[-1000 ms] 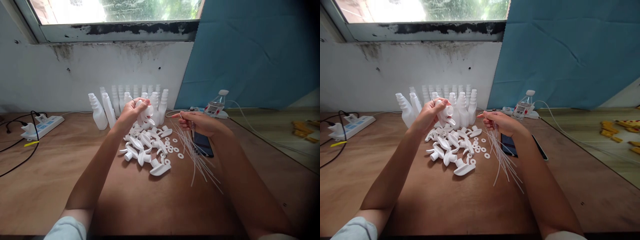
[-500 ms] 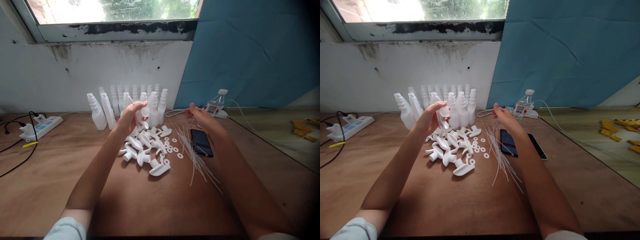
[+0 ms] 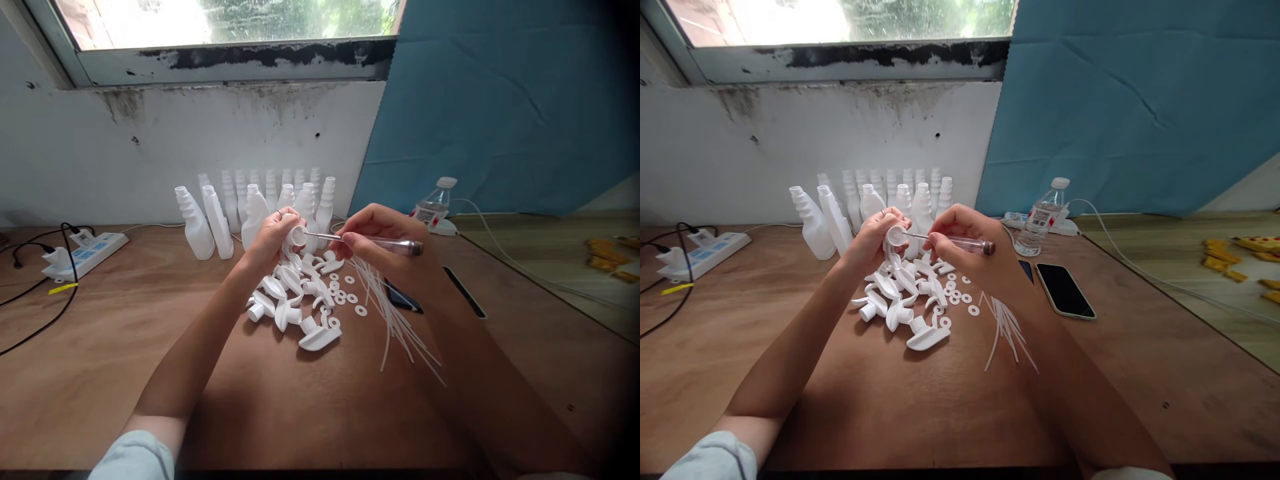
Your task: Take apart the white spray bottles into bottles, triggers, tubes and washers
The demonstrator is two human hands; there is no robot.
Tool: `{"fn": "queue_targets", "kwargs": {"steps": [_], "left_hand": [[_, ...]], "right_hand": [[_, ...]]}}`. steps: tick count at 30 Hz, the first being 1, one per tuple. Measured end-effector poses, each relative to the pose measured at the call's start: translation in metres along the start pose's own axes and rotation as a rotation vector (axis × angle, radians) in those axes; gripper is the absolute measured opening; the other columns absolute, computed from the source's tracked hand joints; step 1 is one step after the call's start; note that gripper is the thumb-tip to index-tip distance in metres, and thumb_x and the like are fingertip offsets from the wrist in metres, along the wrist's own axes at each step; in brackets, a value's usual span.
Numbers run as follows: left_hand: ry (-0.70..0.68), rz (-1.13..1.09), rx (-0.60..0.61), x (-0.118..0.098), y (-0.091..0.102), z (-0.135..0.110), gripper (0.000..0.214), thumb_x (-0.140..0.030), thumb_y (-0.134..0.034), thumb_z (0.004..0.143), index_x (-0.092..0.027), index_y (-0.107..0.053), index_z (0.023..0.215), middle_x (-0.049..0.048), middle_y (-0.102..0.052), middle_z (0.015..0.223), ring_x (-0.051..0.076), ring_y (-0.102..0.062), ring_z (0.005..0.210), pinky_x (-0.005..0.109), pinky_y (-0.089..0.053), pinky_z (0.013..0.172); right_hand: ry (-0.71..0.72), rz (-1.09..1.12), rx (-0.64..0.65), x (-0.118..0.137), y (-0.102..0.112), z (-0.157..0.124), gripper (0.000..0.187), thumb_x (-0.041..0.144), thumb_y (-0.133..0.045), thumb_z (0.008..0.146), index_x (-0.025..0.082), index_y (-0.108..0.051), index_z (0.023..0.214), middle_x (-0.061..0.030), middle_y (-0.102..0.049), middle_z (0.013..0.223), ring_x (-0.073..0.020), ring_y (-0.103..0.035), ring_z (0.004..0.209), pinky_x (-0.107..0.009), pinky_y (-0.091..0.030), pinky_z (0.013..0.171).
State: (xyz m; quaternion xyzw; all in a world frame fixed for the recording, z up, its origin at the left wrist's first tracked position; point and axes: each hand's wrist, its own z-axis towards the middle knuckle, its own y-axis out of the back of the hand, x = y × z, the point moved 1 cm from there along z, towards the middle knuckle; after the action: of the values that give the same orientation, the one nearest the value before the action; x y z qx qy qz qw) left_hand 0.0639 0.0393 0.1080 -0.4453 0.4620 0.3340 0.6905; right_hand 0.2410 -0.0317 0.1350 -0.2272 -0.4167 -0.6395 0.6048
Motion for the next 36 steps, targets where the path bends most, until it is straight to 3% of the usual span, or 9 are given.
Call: {"fn": "queue_targets", "kwargs": {"steps": [10, 18, 25, 32, 36], "left_hand": [[-0.088, 0.103, -0.071, 0.000, -0.009, -0.003, 0.016, -0.021, -0.061, 0.070, -0.019, -0.045, 0.072, -0.0048, -0.049, 0.067, 0.004, -0.043, 0.044, 0.017, -0.036, 0.038], [-0.145, 0.094, -0.102, 0.003, -0.013, -0.006, 0.016, -0.021, -0.058, 0.070, -0.019, -0.042, 0.071, -0.0061, -0.047, 0.061, 0.004, -0.040, 0.044, 0.016, -0.034, 0.038], [-0.122, 0.163, -0.118, 0.003, -0.012, -0.006, 0.017, -0.024, -0.061, 0.069, -0.020, -0.045, 0.069, -0.0061, -0.048, 0.056, 0.006, -0.042, 0.038, 0.017, -0.032, 0.034], [-0.124, 0.130, -0.080, 0.002, -0.013, -0.007, 0.018, -0.023, -0.061, 0.067, -0.020, -0.044, 0.068, -0.0066, -0.048, 0.053, 0.007, -0.042, 0.036, 0.019, -0.035, 0.034], [-0.116, 0.144, -0.061, 0.003, -0.015, -0.009, 0.017, -0.023, -0.061, 0.067, -0.020, -0.044, 0.067, -0.0062, -0.047, 0.053, 0.007, -0.041, 0.037, 0.019, -0.033, 0.035]], "right_hand": [[0.002, -0.016, -0.081, 0.001, -0.013, -0.004, 0.030, 0.037, -0.059, 0.091, 0.022, -0.049, 0.067, -0.0001, -0.065, 0.066, -0.0133, -0.063, 0.057, -0.029, -0.052, 0.053], [0.090, -0.335, -0.153, 0.014, -0.026, -0.012, 0.035, 0.035, -0.055, 0.092, 0.022, -0.045, 0.062, -0.0005, -0.062, 0.060, -0.0133, -0.061, 0.056, -0.028, -0.045, 0.051], [-0.006, -0.162, -0.152, 0.009, -0.026, -0.010, 0.040, 0.043, -0.055, 0.091, 0.023, -0.042, 0.059, -0.0004, -0.060, 0.059, -0.0137, -0.059, 0.054, -0.029, -0.047, 0.051], [-0.120, 0.157, -0.176, 0.002, -0.021, -0.003, 0.037, 0.044, -0.062, 0.087, 0.022, -0.045, 0.062, 0.0011, -0.059, 0.056, -0.0129, -0.057, 0.044, -0.028, -0.047, 0.043], [-0.147, 0.182, -0.147, 0.005, -0.020, -0.003, 0.038, 0.041, -0.061, 0.087, 0.022, -0.044, 0.060, 0.0004, -0.061, 0.057, -0.0128, -0.057, 0.040, -0.029, -0.045, 0.040]]}}
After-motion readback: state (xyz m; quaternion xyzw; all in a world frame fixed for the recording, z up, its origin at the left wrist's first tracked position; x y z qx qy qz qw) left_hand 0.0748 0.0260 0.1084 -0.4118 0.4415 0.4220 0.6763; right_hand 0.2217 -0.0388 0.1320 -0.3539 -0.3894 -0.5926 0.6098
